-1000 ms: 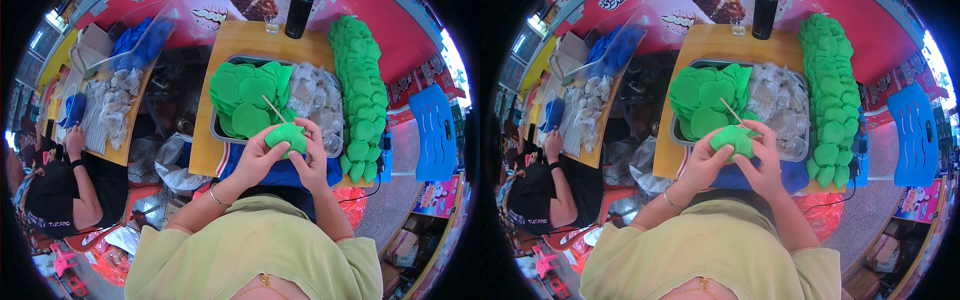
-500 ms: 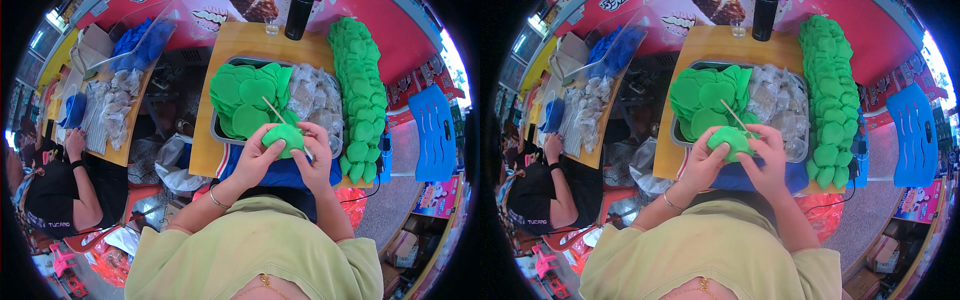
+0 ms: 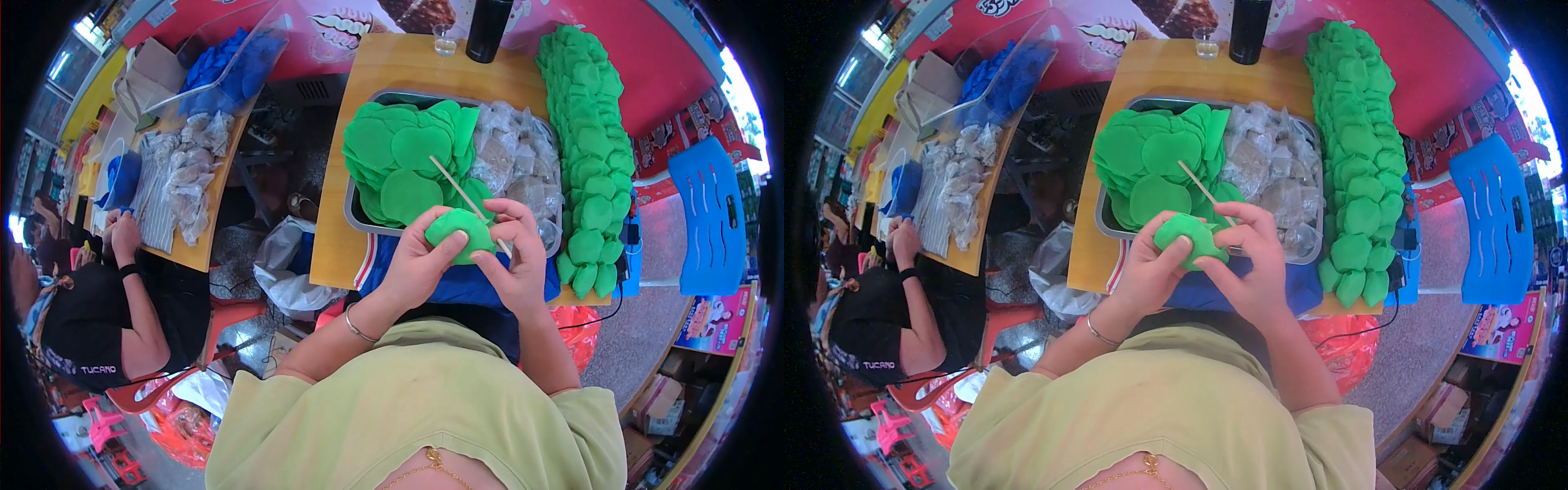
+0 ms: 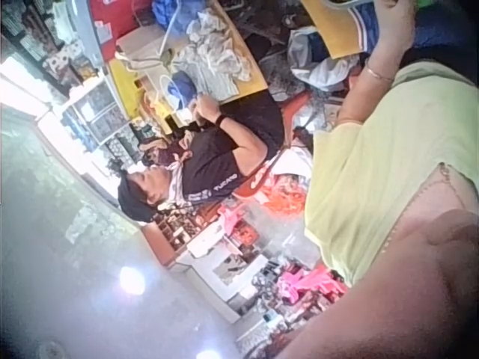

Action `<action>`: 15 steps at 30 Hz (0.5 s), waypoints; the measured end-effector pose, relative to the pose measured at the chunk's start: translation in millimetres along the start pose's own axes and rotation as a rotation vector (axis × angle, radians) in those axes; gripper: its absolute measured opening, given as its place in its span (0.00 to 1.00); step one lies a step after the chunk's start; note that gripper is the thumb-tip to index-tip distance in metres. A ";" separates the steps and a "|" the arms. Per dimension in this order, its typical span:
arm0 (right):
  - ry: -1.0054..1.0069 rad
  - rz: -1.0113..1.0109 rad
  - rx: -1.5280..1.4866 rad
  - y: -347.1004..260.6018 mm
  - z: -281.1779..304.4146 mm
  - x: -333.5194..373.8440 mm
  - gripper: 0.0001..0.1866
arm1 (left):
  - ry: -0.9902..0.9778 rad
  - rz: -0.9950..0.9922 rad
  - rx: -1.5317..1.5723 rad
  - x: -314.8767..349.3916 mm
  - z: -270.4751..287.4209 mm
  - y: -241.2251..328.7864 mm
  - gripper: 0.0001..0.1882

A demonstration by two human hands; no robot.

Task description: Assembling green foam decorative pieces onto a stick and packing them.

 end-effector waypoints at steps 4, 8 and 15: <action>-0.008 -0.023 0.126 1.0 4.6 -1.4 0.13 | 0.013 0.001 -0.013 -1.0 -0.1 1.5 0.09; 0.040 0.005 0.152 -6.3 4.7 -5.9 0.12 | 0.037 -0.003 0.000 -0.6 3.0 0.8 0.09; -0.098 0.104 0.264 -10.1 -4.6 -8.8 0.09 | 0.058 0.021 0.113 0.2 8.7 -3.8 0.09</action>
Point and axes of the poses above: each hand's wrist, its own x-axis away from the middle knuckle, its own z-axis out of the back of the hand, y = z × x, the point moved 7 cm from there along -x, towards the middle knuckle, and after that the axes turned 5 degrees about z, right-handed, at the moved point
